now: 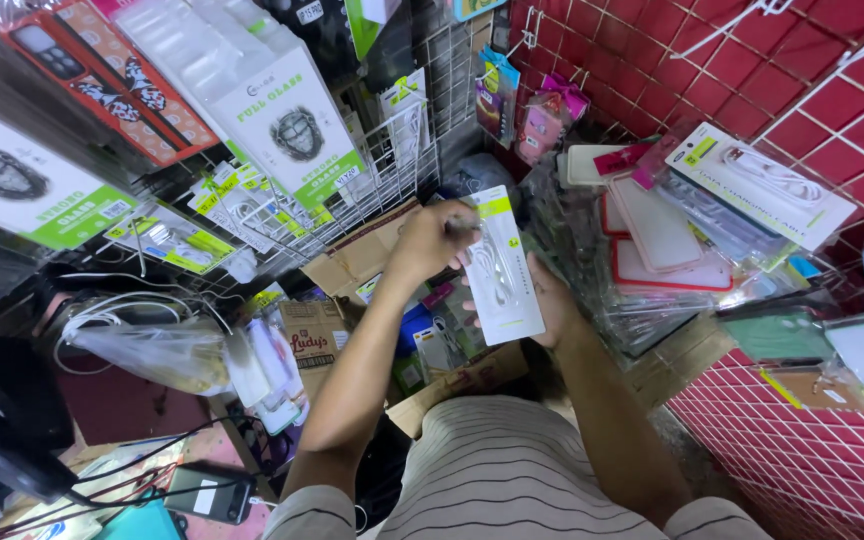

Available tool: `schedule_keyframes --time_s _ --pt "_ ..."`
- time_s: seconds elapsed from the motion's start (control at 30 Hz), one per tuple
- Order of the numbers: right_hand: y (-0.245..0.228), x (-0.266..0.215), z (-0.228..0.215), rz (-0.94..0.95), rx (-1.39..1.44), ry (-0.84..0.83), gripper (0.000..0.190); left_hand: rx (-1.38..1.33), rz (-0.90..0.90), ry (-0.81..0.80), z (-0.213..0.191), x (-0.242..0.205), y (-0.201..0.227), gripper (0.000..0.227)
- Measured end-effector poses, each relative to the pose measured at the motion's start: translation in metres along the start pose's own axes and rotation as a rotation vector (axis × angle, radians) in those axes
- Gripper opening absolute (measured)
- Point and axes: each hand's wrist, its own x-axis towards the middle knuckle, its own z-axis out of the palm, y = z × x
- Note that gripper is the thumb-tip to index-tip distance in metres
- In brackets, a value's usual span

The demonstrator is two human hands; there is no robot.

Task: Sort and organize packaged phone accessories and charging cables into storage boxes.

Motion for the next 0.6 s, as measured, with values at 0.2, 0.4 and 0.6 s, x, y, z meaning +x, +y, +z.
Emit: schedule_keyframes --time_s 0.2,0.4,0.6 --pt "0.005 -0.003 -0.007 0.021 -0.023 0.026 0.080 0.476 0.326 0.201 0.013 -0.006 -0.013 0.039" --pt "0.014 -0.008 -0.009 0.029 -0.007 0.004 0.076 0.687 0.419 0.452 0.010 -0.013 -0.007 0.041" --pt "0.023 -0.016 -0.005 0.088 0.035 0.041 0.074 -0.138 -0.242 -0.065 -0.022 0.008 -0.088 0.030"
